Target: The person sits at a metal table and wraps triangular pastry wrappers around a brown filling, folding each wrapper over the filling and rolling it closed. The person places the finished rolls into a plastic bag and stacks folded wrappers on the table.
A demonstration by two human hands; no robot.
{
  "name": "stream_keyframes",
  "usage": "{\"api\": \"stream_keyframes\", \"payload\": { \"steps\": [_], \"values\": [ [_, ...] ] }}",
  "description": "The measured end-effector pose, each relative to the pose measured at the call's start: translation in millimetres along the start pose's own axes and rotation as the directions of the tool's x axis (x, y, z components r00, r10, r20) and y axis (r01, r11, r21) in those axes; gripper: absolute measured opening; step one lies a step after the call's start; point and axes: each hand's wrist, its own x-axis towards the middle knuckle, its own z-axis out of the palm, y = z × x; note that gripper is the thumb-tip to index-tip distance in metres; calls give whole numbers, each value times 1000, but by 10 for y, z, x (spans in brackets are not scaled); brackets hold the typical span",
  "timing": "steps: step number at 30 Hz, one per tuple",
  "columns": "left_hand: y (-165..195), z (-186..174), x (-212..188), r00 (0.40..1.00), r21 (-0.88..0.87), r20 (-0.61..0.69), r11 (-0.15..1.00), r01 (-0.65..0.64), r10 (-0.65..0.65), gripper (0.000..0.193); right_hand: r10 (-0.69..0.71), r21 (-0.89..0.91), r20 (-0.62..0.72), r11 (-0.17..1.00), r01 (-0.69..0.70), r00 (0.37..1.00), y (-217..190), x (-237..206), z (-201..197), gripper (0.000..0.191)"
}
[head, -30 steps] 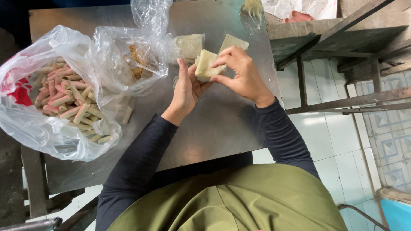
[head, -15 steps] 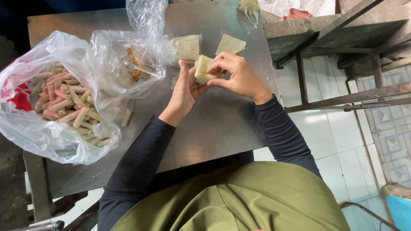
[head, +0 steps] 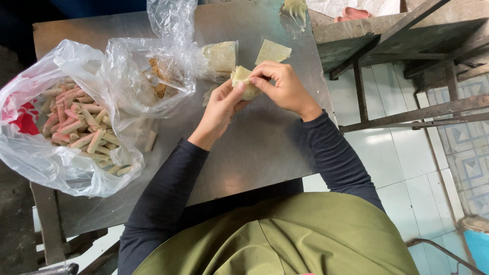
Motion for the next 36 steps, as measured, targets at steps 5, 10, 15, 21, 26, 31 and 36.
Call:
{"api": "stream_keyframes", "payload": {
  "steps": [5, 10, 15, 21, 26, 31, 36],
  "values": [
    [-29, 22, 33, 991, 153, -120, 987, -40, 58, 37, 162, 167, 28, 972, -164, 986, 64, -14, 52, 12],
    [-1, 28, 6, 989, 225, -120, 972, -62, 90, 34, 206, 212, 41, 954, -210, 978, 73, -19, 92, 12],
    [17, 68, 3, 980, 301, -111, 946, -124, 164, 33, 191, 255, 71, 946, -203, 979, 97, -26, 99, 15],
    [29, 81, -46, 967, 455, -20, 863, -218, 255, 34, 229, 276, 92, 929, -245, 969, 126, -6, 91, 15],
    [-46, 7, -5, 968, 412, -148, 902, -125, 202, 31, 175, 301, 82, 934, -192, 981, 137, -25, 157, 14],
    [-143, -72, 15, 974, 392, -208, 920, -5, 94, 32, 203, 305, 74, 927, -216, 976, 370, -39, 140, 14],
    [-128, -109, 39, 977, 15, -214, 1000, 3, 0, 35, 528, 692, -169, 665, -281, 833, 793, 43, -217, 13]
  ]
}}
